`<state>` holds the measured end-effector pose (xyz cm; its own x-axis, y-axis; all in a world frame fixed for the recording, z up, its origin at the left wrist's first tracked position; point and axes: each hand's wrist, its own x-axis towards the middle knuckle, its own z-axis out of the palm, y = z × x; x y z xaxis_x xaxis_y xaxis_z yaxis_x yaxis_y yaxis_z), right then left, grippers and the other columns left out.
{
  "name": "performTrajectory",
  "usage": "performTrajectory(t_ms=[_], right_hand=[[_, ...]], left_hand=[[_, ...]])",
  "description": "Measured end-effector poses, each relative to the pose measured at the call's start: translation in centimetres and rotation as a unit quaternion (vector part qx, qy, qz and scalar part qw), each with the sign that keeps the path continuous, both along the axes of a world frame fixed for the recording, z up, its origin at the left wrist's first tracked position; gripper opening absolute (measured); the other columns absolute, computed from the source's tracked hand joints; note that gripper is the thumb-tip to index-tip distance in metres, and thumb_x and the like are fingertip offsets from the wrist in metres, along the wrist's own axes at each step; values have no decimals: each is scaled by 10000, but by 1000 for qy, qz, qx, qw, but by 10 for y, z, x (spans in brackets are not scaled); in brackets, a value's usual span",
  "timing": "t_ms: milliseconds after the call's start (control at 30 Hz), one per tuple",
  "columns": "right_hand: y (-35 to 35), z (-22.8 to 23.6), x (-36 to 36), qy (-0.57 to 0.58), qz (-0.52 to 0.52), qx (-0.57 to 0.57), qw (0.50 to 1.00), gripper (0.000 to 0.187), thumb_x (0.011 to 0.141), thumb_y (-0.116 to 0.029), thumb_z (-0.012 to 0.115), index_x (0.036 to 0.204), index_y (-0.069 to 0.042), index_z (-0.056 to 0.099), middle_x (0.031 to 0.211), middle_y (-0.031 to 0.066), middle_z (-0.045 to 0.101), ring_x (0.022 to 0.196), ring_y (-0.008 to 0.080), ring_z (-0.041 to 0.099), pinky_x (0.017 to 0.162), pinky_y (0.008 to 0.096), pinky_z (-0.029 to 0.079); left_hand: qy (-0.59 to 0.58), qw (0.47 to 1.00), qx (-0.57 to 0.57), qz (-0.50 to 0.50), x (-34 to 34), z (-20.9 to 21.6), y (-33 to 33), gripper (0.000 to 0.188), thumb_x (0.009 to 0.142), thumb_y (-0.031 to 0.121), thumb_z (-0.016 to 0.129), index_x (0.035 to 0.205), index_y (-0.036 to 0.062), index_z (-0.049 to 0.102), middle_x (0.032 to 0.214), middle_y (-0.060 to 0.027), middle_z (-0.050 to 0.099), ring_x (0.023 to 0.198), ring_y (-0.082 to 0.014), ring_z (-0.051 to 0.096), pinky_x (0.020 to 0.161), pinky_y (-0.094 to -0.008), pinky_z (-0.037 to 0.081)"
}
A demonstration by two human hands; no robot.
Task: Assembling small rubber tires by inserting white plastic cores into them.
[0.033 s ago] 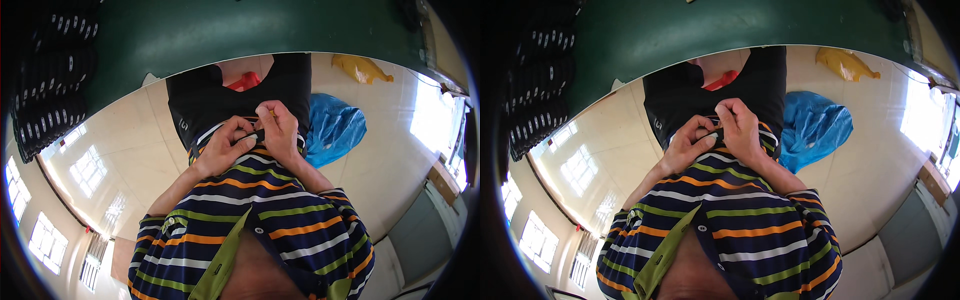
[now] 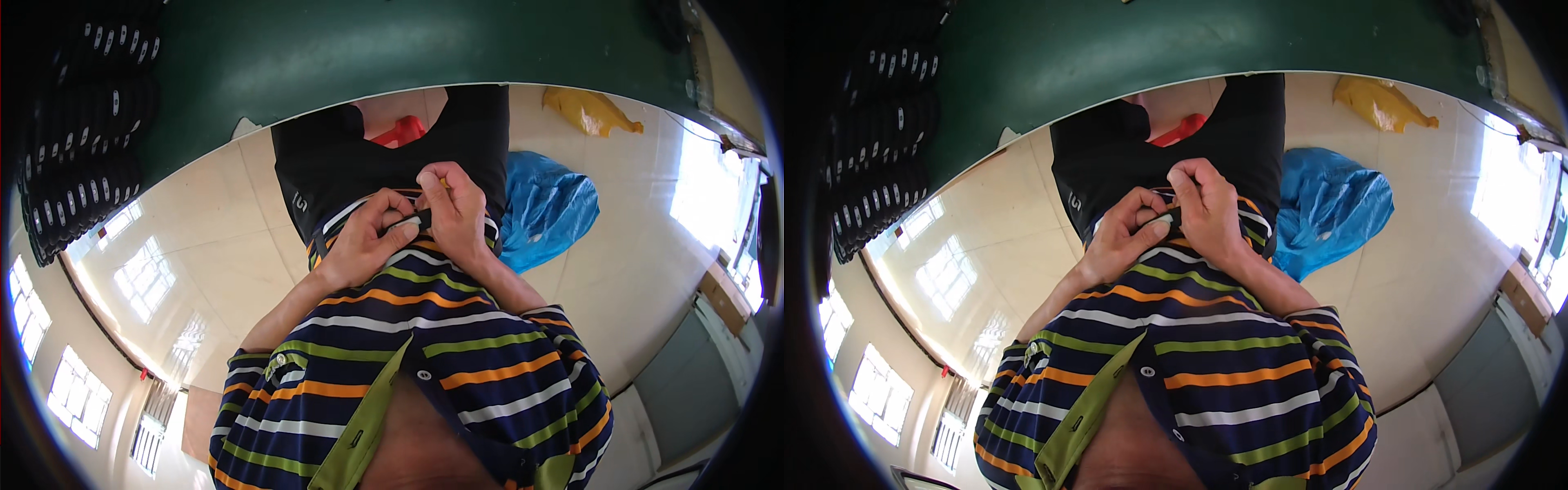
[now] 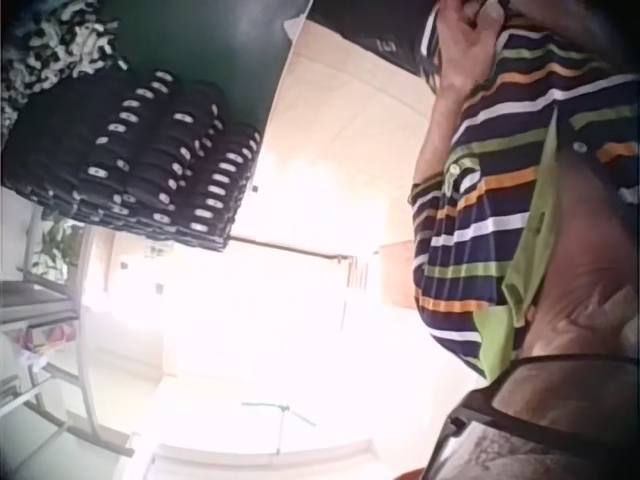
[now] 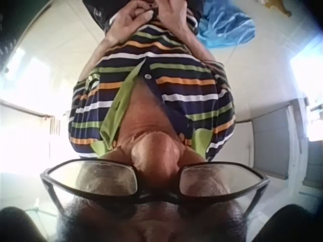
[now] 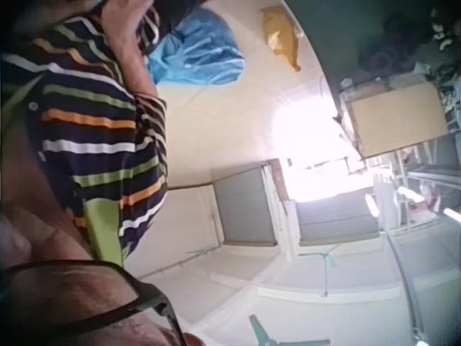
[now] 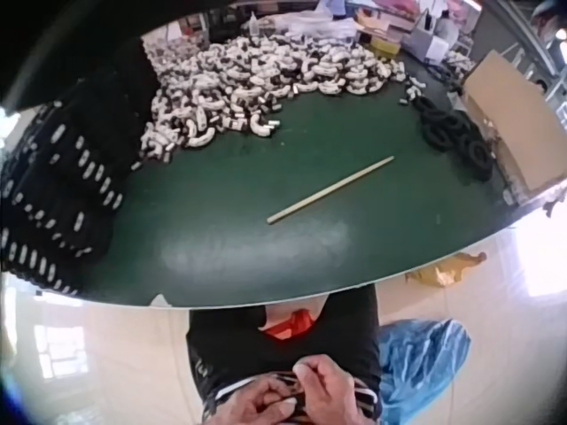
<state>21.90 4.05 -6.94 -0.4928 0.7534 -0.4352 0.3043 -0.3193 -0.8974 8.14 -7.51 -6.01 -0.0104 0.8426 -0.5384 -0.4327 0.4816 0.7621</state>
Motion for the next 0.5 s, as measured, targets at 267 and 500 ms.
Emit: performTrajectory(t_ms=[267,500], right_hand=[[4,-2,-3,-36,104,81,991,166,1067,-149,539,1060,-11,630,771,158,650,651,262,649,614,363,499],[12,7,-13,-40,167,101,980,197,1083,-196,516,1125,-29,614,775,177,646,655,294,653,627,363,501]], left_hand=[[59,998,11,-3,1,0,-1,188,1031,110,656,1118,26,511,907,16,621,860,-13,496,763,-182,429],[16,999,31,19,-1,-5,-3,187,1014,94,682,1065,34,512,847,-5,629,827,-31,544,751,-209,454]])
